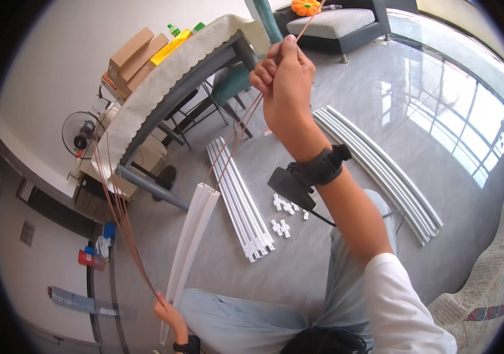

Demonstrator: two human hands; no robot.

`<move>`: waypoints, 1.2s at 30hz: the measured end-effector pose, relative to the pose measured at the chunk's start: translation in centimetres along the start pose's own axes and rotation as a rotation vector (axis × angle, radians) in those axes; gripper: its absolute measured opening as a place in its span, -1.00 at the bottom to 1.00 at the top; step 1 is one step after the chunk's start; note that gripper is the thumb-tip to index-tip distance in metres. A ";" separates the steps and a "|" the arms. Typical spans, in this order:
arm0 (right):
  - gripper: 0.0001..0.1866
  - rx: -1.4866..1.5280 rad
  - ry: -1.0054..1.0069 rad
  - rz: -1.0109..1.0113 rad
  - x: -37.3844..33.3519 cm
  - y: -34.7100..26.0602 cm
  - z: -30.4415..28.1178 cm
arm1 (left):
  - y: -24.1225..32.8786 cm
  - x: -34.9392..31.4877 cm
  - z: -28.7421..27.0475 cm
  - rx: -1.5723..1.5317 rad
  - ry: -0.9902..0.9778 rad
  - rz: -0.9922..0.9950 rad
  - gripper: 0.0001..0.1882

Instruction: Assembling plastic slats and copper-colored wires while sitting on the floor.

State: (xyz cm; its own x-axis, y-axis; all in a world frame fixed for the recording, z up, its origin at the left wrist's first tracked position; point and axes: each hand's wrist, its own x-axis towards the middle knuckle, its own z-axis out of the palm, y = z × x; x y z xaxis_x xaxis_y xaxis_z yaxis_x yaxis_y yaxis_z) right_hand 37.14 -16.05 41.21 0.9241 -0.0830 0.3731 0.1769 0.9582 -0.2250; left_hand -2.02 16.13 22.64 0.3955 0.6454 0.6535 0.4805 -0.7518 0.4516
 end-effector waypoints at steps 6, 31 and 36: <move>-0.67 0.075 0.040 0.034 0.1 1.3 -1.3 | 1.1 -0.2 -0.4 -0.071 0.029 0.023 -0.56; -0.61 0.039 0.112 0.134 -2.4 3.5 -1.8 | 1.8 -0.1 0.3 -0.046 -0.010 -0.053 -0.51; -0.61 0.017 0.090 0.172 -4.2 4.9 -1.5 | 2.0 0.1 0.6 -0.021 0.013 -0.024 -0.51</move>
State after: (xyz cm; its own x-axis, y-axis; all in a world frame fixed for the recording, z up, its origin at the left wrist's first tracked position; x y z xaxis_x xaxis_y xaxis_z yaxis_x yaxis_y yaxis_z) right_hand 34.65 -11.39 37.14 0.9669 0.0593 0.2482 0.0083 0.9648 -0.2628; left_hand -0.57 14.72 23.26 0.3738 0.6613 0.6504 0.4733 -0.7390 0.4794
